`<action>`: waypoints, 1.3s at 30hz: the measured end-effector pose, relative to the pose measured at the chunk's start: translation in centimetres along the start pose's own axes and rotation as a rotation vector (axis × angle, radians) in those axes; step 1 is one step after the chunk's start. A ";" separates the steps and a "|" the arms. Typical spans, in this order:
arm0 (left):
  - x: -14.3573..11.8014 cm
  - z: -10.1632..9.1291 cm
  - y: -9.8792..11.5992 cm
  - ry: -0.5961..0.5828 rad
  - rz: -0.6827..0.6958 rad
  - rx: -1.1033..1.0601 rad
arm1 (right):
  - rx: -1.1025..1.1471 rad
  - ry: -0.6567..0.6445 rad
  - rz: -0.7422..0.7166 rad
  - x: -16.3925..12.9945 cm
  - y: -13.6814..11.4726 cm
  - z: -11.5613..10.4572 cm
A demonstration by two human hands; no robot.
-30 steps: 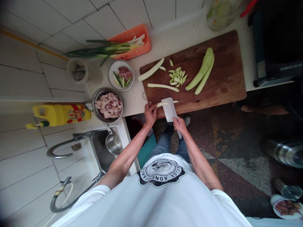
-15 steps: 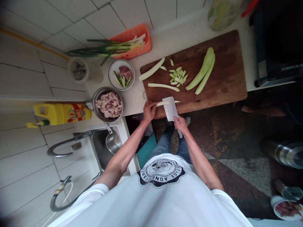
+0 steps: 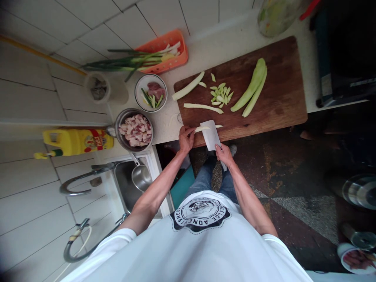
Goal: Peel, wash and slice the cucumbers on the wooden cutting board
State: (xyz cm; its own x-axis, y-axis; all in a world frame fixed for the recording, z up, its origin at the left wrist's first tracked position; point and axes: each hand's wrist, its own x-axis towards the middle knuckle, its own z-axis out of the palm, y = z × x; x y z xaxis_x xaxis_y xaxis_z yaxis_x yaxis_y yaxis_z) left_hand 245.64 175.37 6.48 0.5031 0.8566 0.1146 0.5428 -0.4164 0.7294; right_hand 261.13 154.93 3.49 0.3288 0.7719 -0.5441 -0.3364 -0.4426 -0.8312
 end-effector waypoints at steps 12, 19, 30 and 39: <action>-0.2 0.4 -0.1 0.039 0.017 0.025 | -0.001 0.017 0.006 0.0 -0.6 1.4; -0.4 0.2 -0.1 0.035 -0.001 0.007 | -0.075 0.043 -0.037 -0.1 -0.3 1.8; -0.9 0.6 -0.8 0.047 -0.054 -0.071 | -0.077 0.047 -0.037 -0.2 -0.2 2.8; -1.1 0.8 -1.0 0.107 -0.027 -0.144 | -0.129 0.023 -0.043 -0.5 -1.2 3.4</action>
State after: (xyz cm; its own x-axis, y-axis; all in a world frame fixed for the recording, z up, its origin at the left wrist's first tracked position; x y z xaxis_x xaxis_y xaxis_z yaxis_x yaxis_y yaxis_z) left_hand 245.06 174.63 5.06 0.4108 0.8977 0.1593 0.4494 -0.3514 0.8213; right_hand 258.39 156.57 5.14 0.3613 0.7812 -0.5092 -0.2062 -0.4656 -0.8606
